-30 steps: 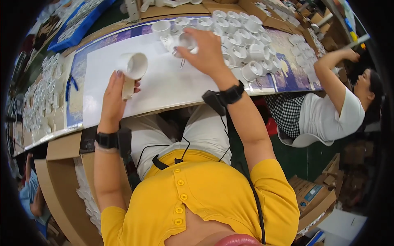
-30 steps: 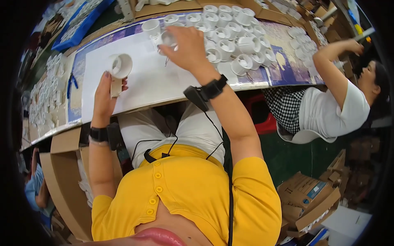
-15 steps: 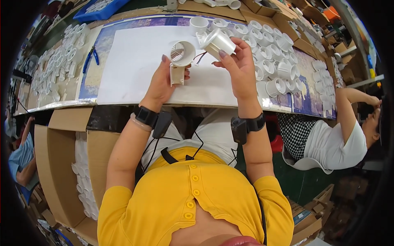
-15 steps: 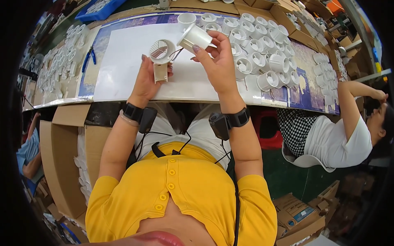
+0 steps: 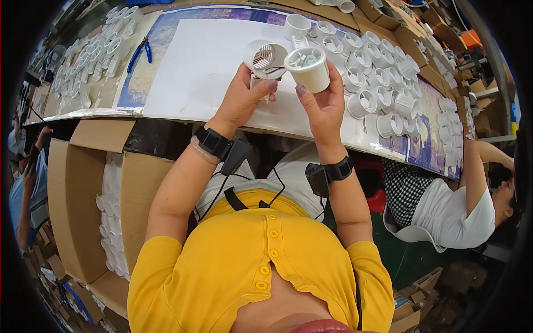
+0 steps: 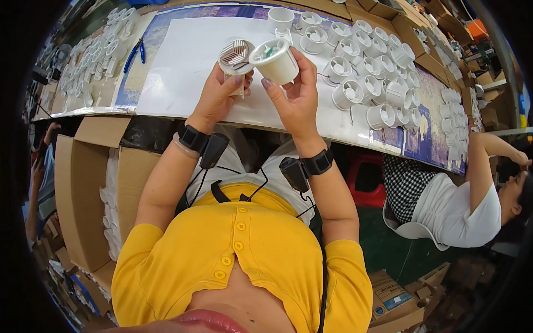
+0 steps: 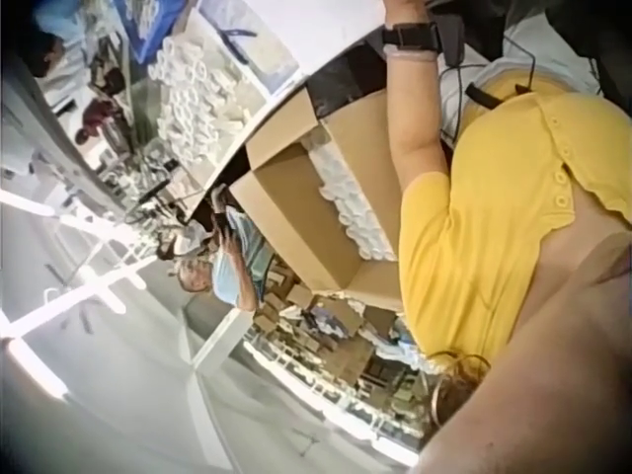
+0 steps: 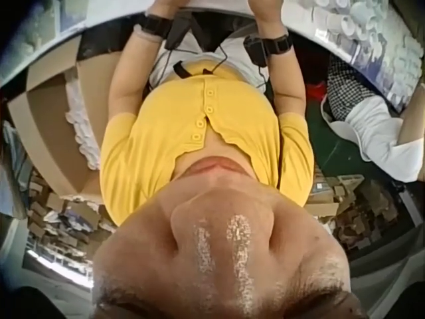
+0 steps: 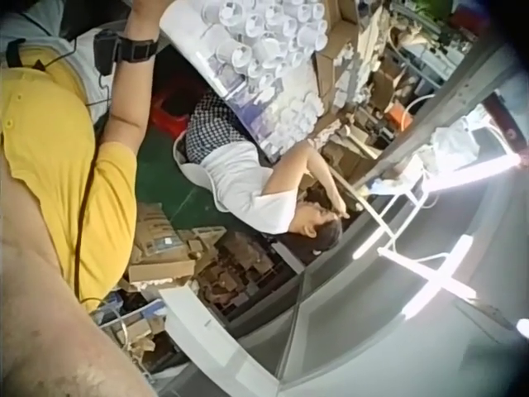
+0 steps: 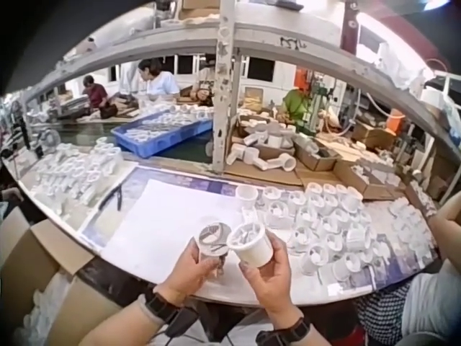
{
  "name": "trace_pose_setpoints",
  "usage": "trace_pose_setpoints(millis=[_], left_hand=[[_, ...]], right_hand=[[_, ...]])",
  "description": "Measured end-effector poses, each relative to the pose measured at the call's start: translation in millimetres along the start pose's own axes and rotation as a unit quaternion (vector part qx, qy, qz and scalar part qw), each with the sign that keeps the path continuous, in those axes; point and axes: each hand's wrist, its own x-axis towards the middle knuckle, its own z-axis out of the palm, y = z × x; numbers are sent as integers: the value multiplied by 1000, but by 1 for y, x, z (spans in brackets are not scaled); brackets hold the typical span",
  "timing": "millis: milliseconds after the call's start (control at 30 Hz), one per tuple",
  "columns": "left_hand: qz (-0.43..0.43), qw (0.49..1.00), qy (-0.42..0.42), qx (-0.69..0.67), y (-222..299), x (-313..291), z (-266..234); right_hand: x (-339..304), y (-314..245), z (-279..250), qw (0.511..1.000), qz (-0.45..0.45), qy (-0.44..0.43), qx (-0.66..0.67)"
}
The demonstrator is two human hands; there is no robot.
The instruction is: The person assembles a fan by threading wires through a white plastic housing, fitting a motor into it, and pressing a cap onto the assembly. The completed unit is then placed into a cardboard box with others.
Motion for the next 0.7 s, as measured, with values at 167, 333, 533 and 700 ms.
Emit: trace_pose_setpoints(millis=[167, 333, 533, 700], left_hand=[[-31, 999, 41, -3, 9, 2, 4], [-27, 994, 49, 94, 6, 6, 3], [-57, 971, 32, 229, 7, 7, 5], [-41, 971, 16, 237, 11, 4, 4]], right_hand=[[-6, 6, -10, 999, 30, -11, 24], [-9, 5, -17, 994, 75, -67, -34], [-7, -1, -24, 961, 69, -105, -246], [-3, -4, -16, 912, -55, -73, -400]])
